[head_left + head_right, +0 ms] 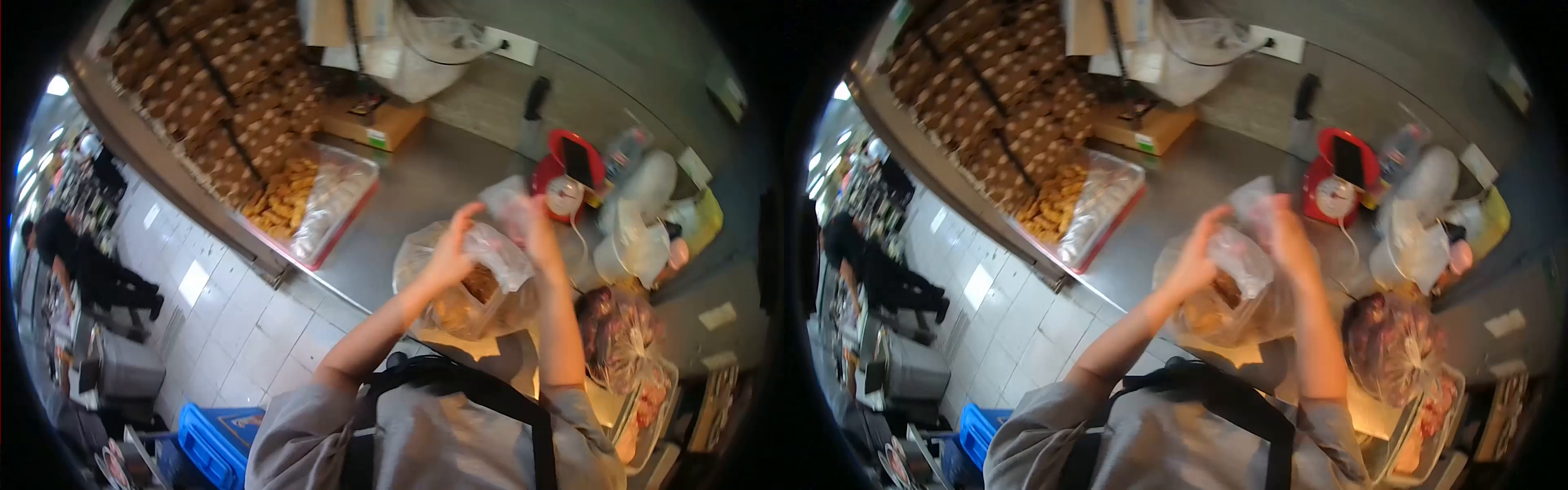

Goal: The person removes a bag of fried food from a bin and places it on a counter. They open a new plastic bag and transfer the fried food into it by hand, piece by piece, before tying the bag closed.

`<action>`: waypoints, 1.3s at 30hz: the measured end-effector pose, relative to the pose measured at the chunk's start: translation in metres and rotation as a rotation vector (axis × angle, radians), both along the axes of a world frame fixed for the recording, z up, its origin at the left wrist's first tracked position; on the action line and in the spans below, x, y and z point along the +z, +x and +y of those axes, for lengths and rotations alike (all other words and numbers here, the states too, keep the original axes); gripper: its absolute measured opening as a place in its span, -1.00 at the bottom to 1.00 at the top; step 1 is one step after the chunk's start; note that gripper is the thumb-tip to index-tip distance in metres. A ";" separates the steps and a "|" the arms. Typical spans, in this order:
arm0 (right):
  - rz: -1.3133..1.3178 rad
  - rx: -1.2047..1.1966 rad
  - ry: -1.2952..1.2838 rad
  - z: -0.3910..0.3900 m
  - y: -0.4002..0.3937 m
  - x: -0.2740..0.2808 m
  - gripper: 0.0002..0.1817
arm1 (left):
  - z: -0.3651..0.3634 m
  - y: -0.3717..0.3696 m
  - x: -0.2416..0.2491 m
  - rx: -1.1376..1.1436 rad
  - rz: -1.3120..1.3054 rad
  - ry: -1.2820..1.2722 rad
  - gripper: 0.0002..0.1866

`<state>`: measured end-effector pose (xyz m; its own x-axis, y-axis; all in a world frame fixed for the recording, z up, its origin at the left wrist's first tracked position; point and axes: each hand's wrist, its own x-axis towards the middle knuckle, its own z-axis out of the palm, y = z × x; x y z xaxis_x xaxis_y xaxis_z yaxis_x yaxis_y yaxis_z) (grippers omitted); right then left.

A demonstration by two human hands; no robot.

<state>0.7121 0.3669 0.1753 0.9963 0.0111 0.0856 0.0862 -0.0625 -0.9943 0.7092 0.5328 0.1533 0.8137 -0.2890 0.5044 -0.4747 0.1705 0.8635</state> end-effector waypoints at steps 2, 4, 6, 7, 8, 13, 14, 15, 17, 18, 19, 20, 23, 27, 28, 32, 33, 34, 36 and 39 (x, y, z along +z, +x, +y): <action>-0.027 0.166 -0.011 0.010 0.004 -0.012 -0.33 | 0.001 -0.004 0.014 0.072 0.085 0.114 -0.57; 0.035 0.212 -0.083 0.009 -0.012 0.010 -0.35 | 0.004 0.008 0.013 -0.016 0.068 0.054 -0.59; -0.077 0.323 -0.149 0.007 -0.027 0.022 -0.45 | 0.007 0.015 0.010 -0.088 0.054 -0.003 -0.61; -0.078 0.307 -0.147 0.008 -0.034 0.015 -0.45 | 0.009 0.017 0.009 -0.033 0.067 0.000 -0.61; -0.264 0.060 -0.303 0.010 -0.041 0.004 -0.50 | 0.009 0.018 0.008 0.024 0.080 0.004 -0.61; 0.035 0.115 -0.503 0.003 -0.049 -0.008 -0.76 | 0.002 0.001 0.021 0.013 0.164 -0.036 -0.61; 0.130 -0.074 -0.251 0.003 -0.043 -0.012 -0.72 | 0.000 -0.001 0.029 0.064 0.093 -0.042 -0.64; 0.224 -0.256 0.007 0.004 -0.039 -0.018 -0.66 | -0.001 0.000 0.024 0.058 0.091 -0.041 -0.64; -0.034 -0.167 -0.362 0.008 -0.035 -0.037 -0.69 | 0.000 0.002 0.014 0.118 -0.219 0.434 -0.72; -0.294 -0.065 -0.731 0.010 -0.035 -0.043 -0.71 | -0.005 -0.001 0.015 0.221 -0.306 0.640 -0.81; -0.292 -0.067 -0.727 0.011 -0.037 -0.037 -0.71 | -0.007 -0.002 0.015 0.219 -0.306 0.643 -0.81; -0.521 0.022 -0.676 0.010 -0.041 -0.023 -0.69 | -0.009 -0.003 0.016 0.264 -0.307 0.659 -0.84; -0.503 0.191 -0.373 0.004 -0.048 -0.011 -0.63 | -0.014 -0.005 0.016 0.289 -0.332 0.709 -0.86; -0.067 -0.173 0.034 0.024 -0.033 -0.005 -0.49 | -0.023 -0.014 0.012 0.255 -0.277 0.765 -0.86; 0.021 -0.180 0.138 0.022 -0.030 -0.003 -0.47 | -0.020 -0.012 0.009 0.251 -0.276 0.767 -0.86; 0.141 -0.024 0.494 0.003 -0.035 -0.007 -0.60 | 0.020 0.025 -0.017 -0.288 0.004 0.639 -0.80; 0.143 -0.024 0.493 -0.004 -0.034 -0.008 -0.60 | 0.027 0.036 -0.021 -0.502 0.164 0.493 -0.77; -0.153 0.245 0.077 -0.014 -0.031 -0.010 -0.66 | 0.030 0.042 -0.014 -0.501 0.167 0.491 -0.77; -0.294 0.477 -0.504 -0.017 -0.038 -0.006 -0.83 | 0.033 0.048 0.006 -0.768 0.474 0.492 -0.76; -0.286 0.069 -0.823 -0.011 -0.031 -0.006 -0.80 | 0.031 0.053 0.012 -0.790 0.510 0.612 -0.73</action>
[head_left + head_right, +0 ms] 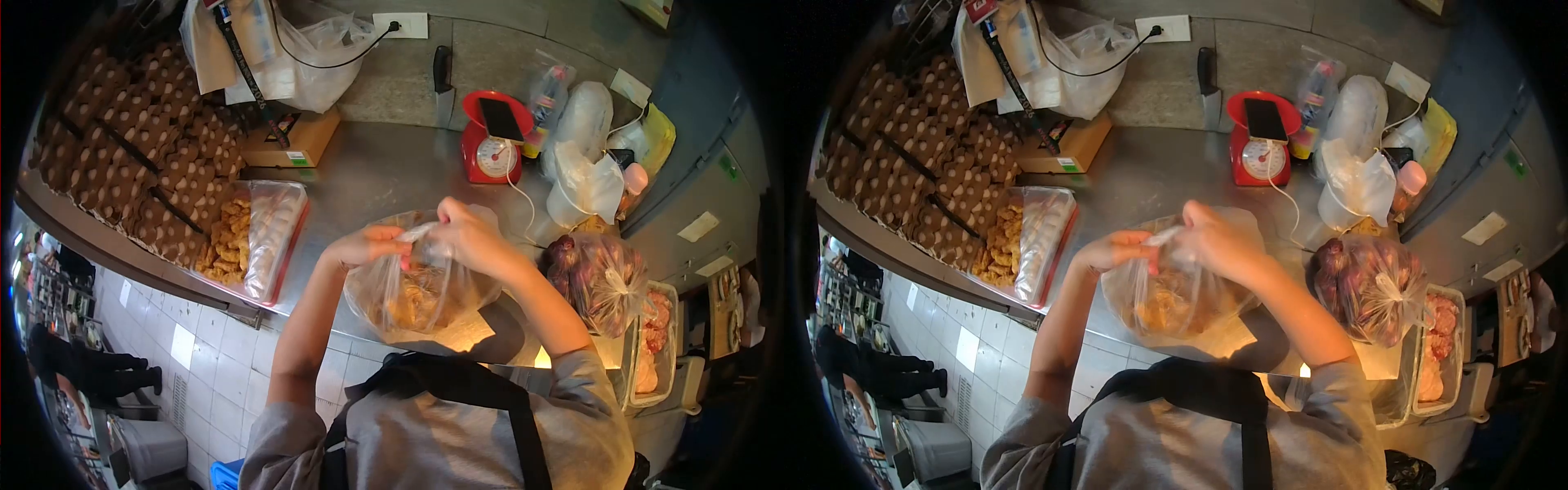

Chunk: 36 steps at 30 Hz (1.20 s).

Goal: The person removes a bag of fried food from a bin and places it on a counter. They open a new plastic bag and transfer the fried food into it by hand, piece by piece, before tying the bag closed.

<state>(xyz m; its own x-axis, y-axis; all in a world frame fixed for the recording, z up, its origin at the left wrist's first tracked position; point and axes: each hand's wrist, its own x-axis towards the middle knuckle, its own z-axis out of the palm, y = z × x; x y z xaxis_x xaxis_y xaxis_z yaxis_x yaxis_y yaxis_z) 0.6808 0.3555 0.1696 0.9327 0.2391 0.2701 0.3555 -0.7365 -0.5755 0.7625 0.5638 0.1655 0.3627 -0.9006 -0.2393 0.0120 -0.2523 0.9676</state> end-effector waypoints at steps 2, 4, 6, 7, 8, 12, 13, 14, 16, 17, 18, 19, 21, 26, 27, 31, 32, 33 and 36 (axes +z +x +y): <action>-0.004 -0.063 0.018 0.011 0.000 0.007 -0.83 | -0.007 0.001 0.004 0.038 0.258 -0.041 -0.72; -0.005 -0.125 0.035 0.017 -0.003 0.008 -0.84 | -0.020 0.002 0.001 0.076 0.521 -0.080 -0.71; -0.327 0.050 0.002 0.020 -0.003 0.008 -0.79 | -0.037 0.005 -0.009 0.409 0.638 -0.267 -0.70; -0.323 0.051 0.005 0.020 -0.002 0.008 -0.79 | -0.042 0.004 -0.008 0.411 0.642 -0.264 -0.70; -0.311 0.063 0.059 0.020 -0.001 0.011 -0.78 | -0.047 0.004 -0.006 0.547 0.503 -0.339 -0.72; -0.004 -0.041 0.721 0.021 -0.006 0.016 -0.83 | -0.049 -0.018 0.028 0.736 0.592 -0.751 -0.79; -0.185 -0.110 0.587 0.018 -0.004 0.002 -0.86 | -0.041 -0.025 0.029 0.616 0.631 -0.847 -0.82; -0.182 -0.113 0.589 0.012 -0.006 -0.007 -0.86 | -0.029 -0.022 0.021 0.617 0.634 -0.843 -0.82; -0.325 -0.279 0.234 -0.007 -0.017 -0.023 -0.83 | -0.001 -0.004 -0.012 0.631 0.765 -0.855 -0.80; -0.329 -0.281 0.235 -0.018 -0.023 -0.046 -0.83 | 0.010 -0.002 -0.030 0.627 0.762 -0.855 -0.80; -0.311 -0.392 0.201 -0.030 -0.031 -0.078 -0.80 | 0.020 -0.002 -0.049 0.794 0.768 -0.730 -0.78; -0.292 -0.501 0.165 -0.037 -0.034 -0.093 -0.75 | 0.022 -0.003 -0.059 0.958 0.770 -0.602 -0.77; -0.349 -0.444 0.141 -0.039 -0.034 -0.050 -0.73 | 0.017 -0.011 -0.020 0.896 0.527 -0.671 -0.76; -0.383 -0.354 0.234 -0.045 -0.046 -0.041 -0.70 | 0.025 -0.018 -0.010 0.883 0.283 -0.719 -0.72; -0.293 -0.390 0.230 -0.052 -0.047 -0.083 -0.66 | 0.035 -0.008 -0.055 0.987 0.349 -0.640 -0.72; -0.207 -0.486 0.281 -0.052 -0.043 -0.085 -0.53 | 0.031 -0.008 -0.058 0.939 -0.188 -0.529 -0.72; -0.234 -0.502 0.324 -0.054 -0.032 -0.071 -0.50 | 0.030 -0.013 -0.044 0.941 -0.192 -0.534 -0.72; -0.254 -0.493 0.319 -0.056 -0.020 -0.055 -0.50 | 0.026 -0.014 -0.028 0.894 -0.163 -0.527 -0.73; 0.210 -0.169 1.131 -0.036 -0.004 -0.019 -0.41 | 0.012 -0.027 -0.020 0.882 -0.292 -0.412 -0.79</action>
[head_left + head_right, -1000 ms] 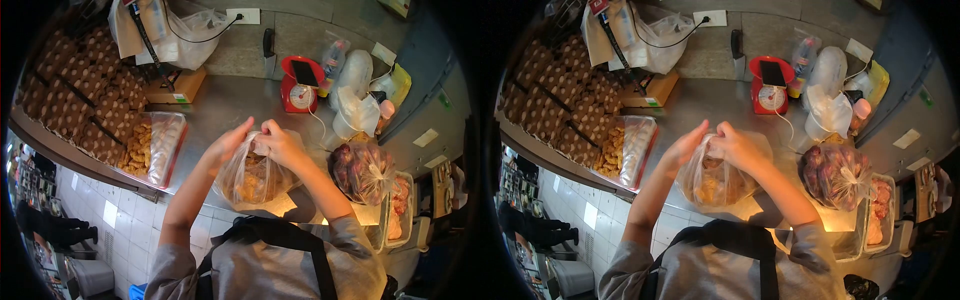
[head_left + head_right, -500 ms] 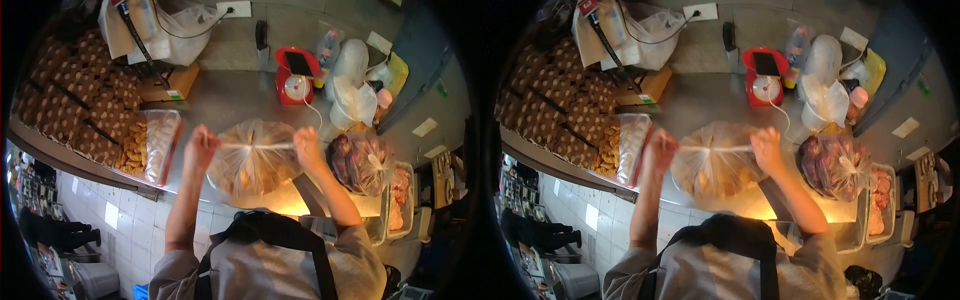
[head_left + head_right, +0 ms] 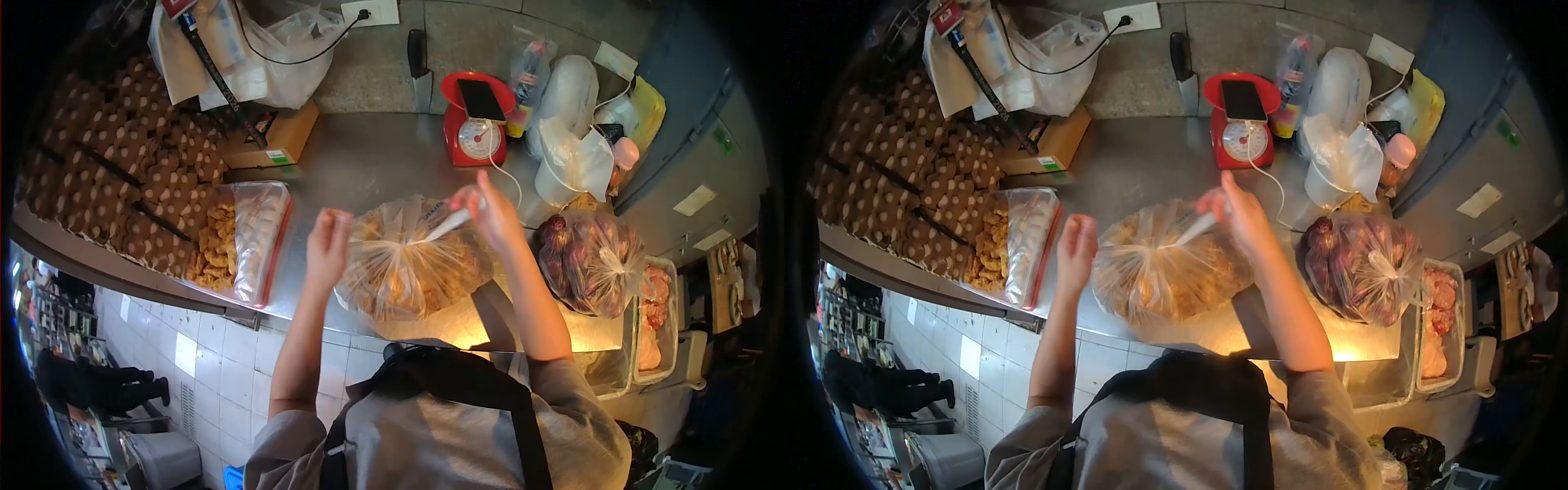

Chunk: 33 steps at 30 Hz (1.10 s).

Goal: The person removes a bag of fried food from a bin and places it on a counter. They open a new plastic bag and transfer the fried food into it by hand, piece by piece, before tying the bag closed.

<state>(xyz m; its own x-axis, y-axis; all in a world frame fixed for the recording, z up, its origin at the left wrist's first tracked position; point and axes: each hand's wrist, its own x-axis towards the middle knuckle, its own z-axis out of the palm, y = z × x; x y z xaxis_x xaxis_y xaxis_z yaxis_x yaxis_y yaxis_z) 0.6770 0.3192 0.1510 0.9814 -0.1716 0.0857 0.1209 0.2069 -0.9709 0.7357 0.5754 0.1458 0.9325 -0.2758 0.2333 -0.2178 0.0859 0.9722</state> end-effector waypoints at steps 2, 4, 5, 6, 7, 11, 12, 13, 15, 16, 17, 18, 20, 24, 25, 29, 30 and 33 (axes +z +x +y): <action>0.070 0.385 0.217 0.011 0.017 0.018 -0.33 | -0.019 -0.016 0.023 0.108 -0.424 0.416 -0.75; 0.159 0.590 0.208 0.022 0.028 0.030 -0.26 | -0.031 -0.017 0.035 0.087 -0.439 0.442 -0.71; 0.193 0.563 -0.035 0.034 0.033 0.036 -0.22 | -0.034 -0.015 0.038 0.070 -0.454 0.469 -0.65; 0.223 0.530 -0.276 0.042 0.036 0.042 -0.15 | -0.035 -0.013 0.039 0.077 -0.457 0.468 -0.65; 0.218 0.536 -0.280 0.048 0.037 0.047 -0.15 | -0.035 -0.011 0.040 0.083 -0.549 0.534 -0.69; 0.059 0.491 -0.168 0.059 0.029 0.036 -0.27 | -0.037 -0.005 0.028 0.039 -0.567 0.388 -0.87; 0.046 0.466 0.025 0.057 0.026 0.025 -0.36 | -0.035 -0.003 0.024 0.039 -0.565 0.389 -0.87; 0.046 0.467 0.026 0.052 0.020 0.010 -0.36 | -0.033 -0.001 0.020 0.074 -0.540 0.335 -0.89; -0.045 0.445 -0.505 0.041 0.009 -0.019 -0.56 | -0.030 0.002 0.019 0.110 -0.517 0.278 -0.90; -0.043 0.445 -0.505 0.043 0.008 -0.023 -0.56 | -0.029 0.001 0.018 0.139 -0.431 0.273 -0.87; 0.068 0.323 -0.435 0.046 0.006 -0.028 -0.62 | -0.028 -0.002 0.017 0.165 -0.340 0.271 -0.83; 0.176 0.199 -0.363 0.050 0.004 -0.031 -0.68 | -0.027 -0.006 0.016 0.160 -0.336 0.274 -0.83; 0.188 0.093 -0.419 0.064 0.006 -0.027 -0.72 | -0.028 -0.011 0.023 0.215 -0.215 0.064 -0.80; -0.268 0.004 -0.809 0.073 -0.001 -0.031 -0.75 | -0.065 -0.011 0.069 0.029 -0.172 0.128 -0.74; -0.271 0.072 -0.825 0.068 0.000 -0.034 -0.76 | -0.080 -0.005 0.076 0.017 -0.230 0.249 -0.70; -0.096 0.209 -0.813 0.065 -0.003 -0.013 -0.72 | -0.116 0.005 0.073 -0.288 -0.258 0.361 -0.65; -0.102 0.204 -0.813 0.066 0.000 -0.018 -0.72 | -0.118 0.003 0.076 -0.440 -0.207 0.384 -0.59; -0.049 0.092 -0.758 0.067 0.005 -0.034 -0.68 | -0.088 0.001 0.070 -0.440 -0.116 0.328 -0.44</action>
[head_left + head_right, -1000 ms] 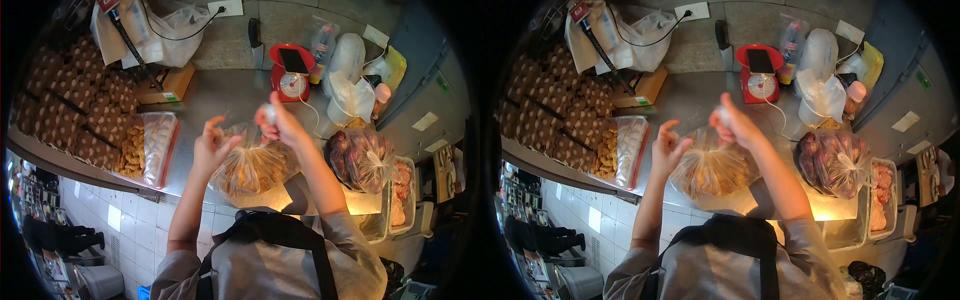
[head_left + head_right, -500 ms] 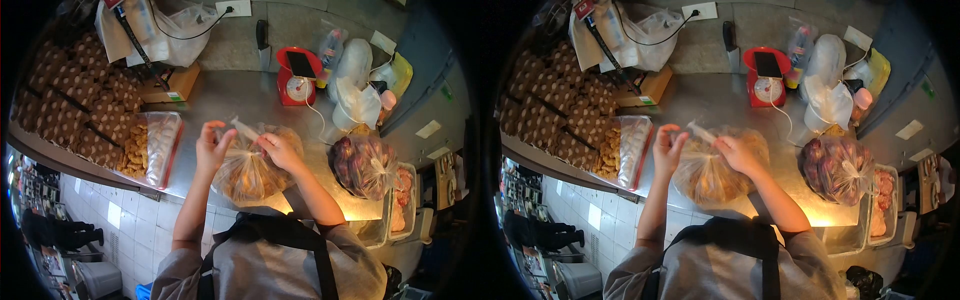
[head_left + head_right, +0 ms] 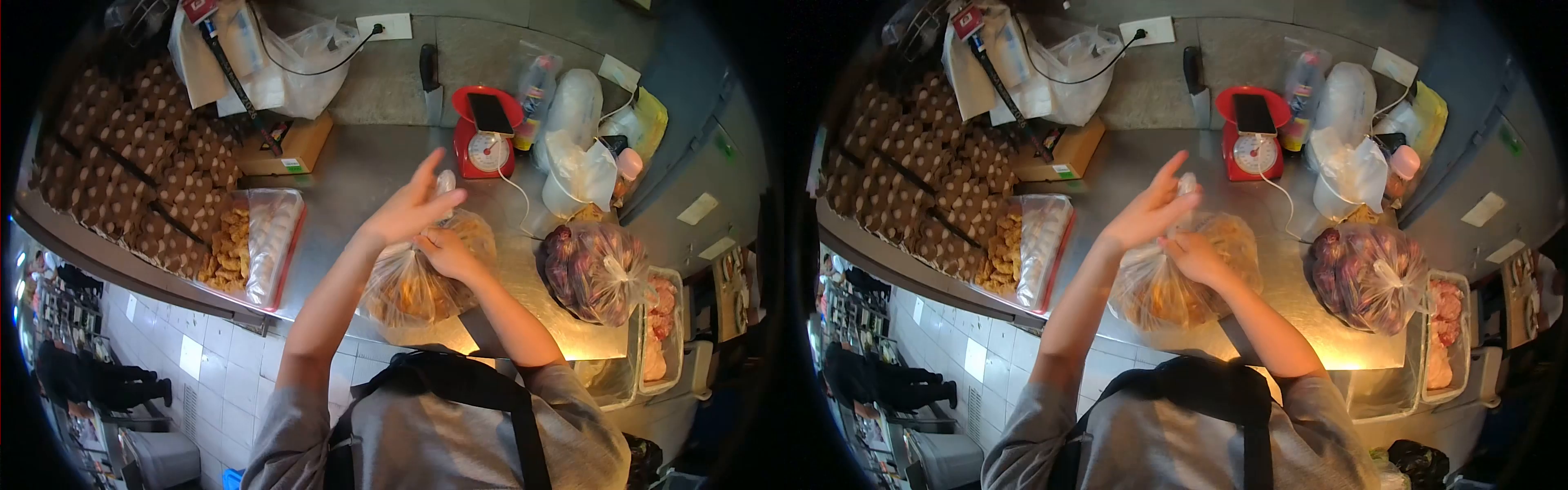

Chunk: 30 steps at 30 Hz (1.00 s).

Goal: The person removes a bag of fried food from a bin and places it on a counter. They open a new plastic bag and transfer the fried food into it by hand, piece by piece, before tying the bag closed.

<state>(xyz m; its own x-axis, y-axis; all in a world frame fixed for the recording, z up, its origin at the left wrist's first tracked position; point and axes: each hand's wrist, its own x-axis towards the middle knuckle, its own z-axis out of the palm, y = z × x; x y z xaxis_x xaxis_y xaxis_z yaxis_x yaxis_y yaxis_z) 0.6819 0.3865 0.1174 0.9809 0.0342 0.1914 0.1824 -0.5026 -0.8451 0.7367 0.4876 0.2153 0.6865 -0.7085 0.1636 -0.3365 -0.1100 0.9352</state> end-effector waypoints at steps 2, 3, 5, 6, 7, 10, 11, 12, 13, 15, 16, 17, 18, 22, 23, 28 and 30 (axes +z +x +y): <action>0.012 -0.061 0.073 -0.001 -0.001 0.005 -0.64 | 0.024 -0.007 -0.028 0.162 -0.219 0.028 -0.44; 0.007 -0.065 0.074 -0.001 0.002 0.001 -0.64 | 0.034 -0.012 -0.049 0.243 -0.500 0.123 -0.48; -0.070 -0.025 0.358 0.001 0.007 -0.013 -0.62 | 0.038 -0.030 -0.071 0.345 -0.704 0.321 -0.55; -0.062 -0.019 0.356 -0.002 0.009 -0.014 -0.62 | 0.037 -0.033 -0.077 0.351 -0.697 0.322 -0.55; 0.085 -0.013 0.338 -0.006 0.011 -0.010 -0.61 | 0.038 -0.036 -0.082 0.419 -0.604 0.311 -0.60; 0.240 -0.039 0.361 -0.006 0.012 0.000 -0.60 | 0.043 -0.034 -0.090 0.461 -0.574 0.221 -0.70; 0.251 -0.073 0.407 -0.006 0.011 0.001 -0.60 | 0.044 -0.034 -0.092 0.434 -0.632 0.144 -0.74; 0.251 -0.073 0.403 -0.006 0.012 0.003 -0.60 | 0.043 -0.033 -0.092 0.436 -0.632 0.140 -0.74; 0.261 -0.084 0.404 -0.005 0.012 0.004 -0.60 | 0.042 -0.034 -0.091 0.457 -0.614 0.120 -0.79; 0.273 -0.095 0.410 -0.003 0.012 0.000 -0.61 | 0.041 -0.035 -0.088 0.475 -0.596 0.104 -0.83; 0.189 -0.068 0.453 -0.002 0.012 -0.005 -0.64 | 0.037 -0.035 -0.085 0.483 -0.587 0.096 -0.83; 0.103 -0.043 0.493 -0.003 0.011 -0.008 -0.67 | 0.034 -0.034 -0.083 0.490 -0.578 0.085 -0.83; 0.103 -0.047 0.491 -0.005 0.006 -0.011 -0.67 | 0.032 -0.032 -0.087 0.487 -0.577 0.082 -0.83; -0.213 -0.207 0.034 0.005 -0.025 -0.013 -0.78 | 0.031 -0.026 -0.095 0.473 -0.289 0.003 -0.86; -0.408 -0.313 -0.146 0.009 -0.029 -0.013 -0.77 | 0.032 -0.026 -0.095 0.450 -0.068 0.002 -0.88; -0.449 -0.337 -0.138 0.011 -0.033 -0.014 -0.87 | 0.034 -0.009 -0.097 0.345 -0.017 0.120 -0.78; -0.466 -0.333 -0.144 0.008 -0.034 -0.016 -0.89 | 0.033 0.000 -0.103 0.303 0.015 0.157 -0.71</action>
<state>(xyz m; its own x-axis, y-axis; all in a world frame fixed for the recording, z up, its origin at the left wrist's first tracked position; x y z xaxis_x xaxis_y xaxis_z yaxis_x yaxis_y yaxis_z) 0.6480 0.3946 0.1009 0.7570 -0.2041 0.6207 0.3302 -0.7001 -0.6331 0.7363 0.5206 0.1127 0.8710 -0.4880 0.0572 -0.2531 -0.3458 0.9035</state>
